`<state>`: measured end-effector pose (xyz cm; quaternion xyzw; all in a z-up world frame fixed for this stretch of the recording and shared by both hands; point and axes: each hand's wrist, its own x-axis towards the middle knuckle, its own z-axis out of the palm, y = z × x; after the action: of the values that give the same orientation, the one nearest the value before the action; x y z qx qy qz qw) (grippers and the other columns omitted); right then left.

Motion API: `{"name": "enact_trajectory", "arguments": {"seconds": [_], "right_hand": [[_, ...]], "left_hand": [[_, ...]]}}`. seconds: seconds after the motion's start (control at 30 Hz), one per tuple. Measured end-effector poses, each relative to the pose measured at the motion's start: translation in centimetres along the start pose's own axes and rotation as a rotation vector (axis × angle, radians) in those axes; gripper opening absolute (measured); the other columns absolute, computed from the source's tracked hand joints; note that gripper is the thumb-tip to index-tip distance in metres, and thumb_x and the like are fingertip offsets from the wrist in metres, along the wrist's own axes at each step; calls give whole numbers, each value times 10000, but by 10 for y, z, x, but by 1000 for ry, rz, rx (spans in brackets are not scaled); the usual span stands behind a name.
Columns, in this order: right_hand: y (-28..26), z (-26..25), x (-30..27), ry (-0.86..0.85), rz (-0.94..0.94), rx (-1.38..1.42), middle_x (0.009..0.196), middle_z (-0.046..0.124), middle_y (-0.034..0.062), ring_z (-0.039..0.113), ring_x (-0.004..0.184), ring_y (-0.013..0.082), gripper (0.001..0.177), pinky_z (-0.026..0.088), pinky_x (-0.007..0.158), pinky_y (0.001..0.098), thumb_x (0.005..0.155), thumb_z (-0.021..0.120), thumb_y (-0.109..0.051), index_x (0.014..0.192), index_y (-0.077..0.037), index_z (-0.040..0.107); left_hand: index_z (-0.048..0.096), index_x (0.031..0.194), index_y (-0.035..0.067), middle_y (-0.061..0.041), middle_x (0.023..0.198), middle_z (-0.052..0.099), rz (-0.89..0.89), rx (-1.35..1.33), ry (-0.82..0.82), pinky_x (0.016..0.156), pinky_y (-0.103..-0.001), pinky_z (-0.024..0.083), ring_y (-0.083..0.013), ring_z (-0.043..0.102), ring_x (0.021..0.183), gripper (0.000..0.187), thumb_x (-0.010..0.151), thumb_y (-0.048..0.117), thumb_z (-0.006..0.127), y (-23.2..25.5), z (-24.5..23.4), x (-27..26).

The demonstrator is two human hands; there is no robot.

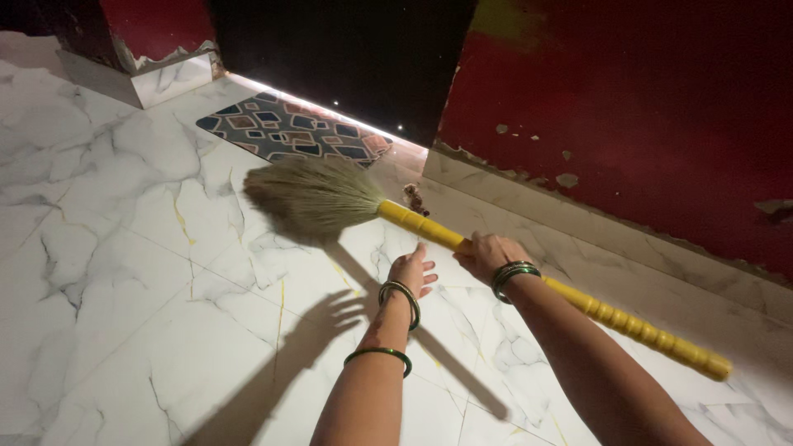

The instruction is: The person sweeps debris on a tiled floor using a broom with a yellow handle, moving the debris toward a doorway.

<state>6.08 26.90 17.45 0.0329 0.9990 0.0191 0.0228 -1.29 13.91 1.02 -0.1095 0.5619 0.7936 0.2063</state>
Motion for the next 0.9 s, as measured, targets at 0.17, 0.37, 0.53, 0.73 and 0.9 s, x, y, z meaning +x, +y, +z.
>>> {"name": "enact_trajectory", "arguments": {"seconds": [0.17, 0.37, 0.53, 0.73, 0.9], "right_hand": [[-24, -6, -7, -45, -86, 38, 996, 750, 141, 733, 897, 313, 523, 579, 786, 463, 919, 588, -631, 1144, -167, 678], [-72, 3, -11, -152, -332, 10, 997, 743, 142, 714, 931, 333, 620, 561, 812, 479, 861, 586, -719, 1094, -155, 697], [-113, 20, -24, -276, -419, -113, 990, 746, 138, 725, 938, 317, 626, 568, 811, 474, 934, 477, -716, 1179, -164, 642], [-117, 26, -34, -332, -354, -77, 975, 753, 107, 733, 932, 286, 641, 572, 802, 461, 957, 441, -709, 1190, -146, 641], [-112, 20, -28, -363, -243, -59, 988, 764, 100, 748, 941, 260, 588, 583, 801, 429, 985, 441, -647, 1148, -143, 697]], "left_hand": [[467, 1474, 146, -164, 1237, 734, -14, -135, 155, 735, -418, 527, -286, 709, 945, 797, 945, 725, 324, 19, -3, -23], [457, 1433, -67, -265, 1238, 669, -87, -326, 594, 826, -474, 625, -382, 723, 1046, 967, 1005, 771, 234, 32, -34, -50], [533, 1409, 57, -192, 1289, 614, 55, -201, 759, 799, -428, 585, -369, 689, 1014, 874, 911, 715, 245, -6, -84, -46], [626, 1263, -14, -193, 971, 758, -205, -144, 503, 546, -343, 478, -266, 652, 653, 938, 982, 775, 204, -22, -107, -38], [628, 1243, -17, -156, 906, 760, -166, -27, 441, 524, -351, 485, -224, 688, 646, 866, 991, 702, 217, -15, -87, -42]]}}
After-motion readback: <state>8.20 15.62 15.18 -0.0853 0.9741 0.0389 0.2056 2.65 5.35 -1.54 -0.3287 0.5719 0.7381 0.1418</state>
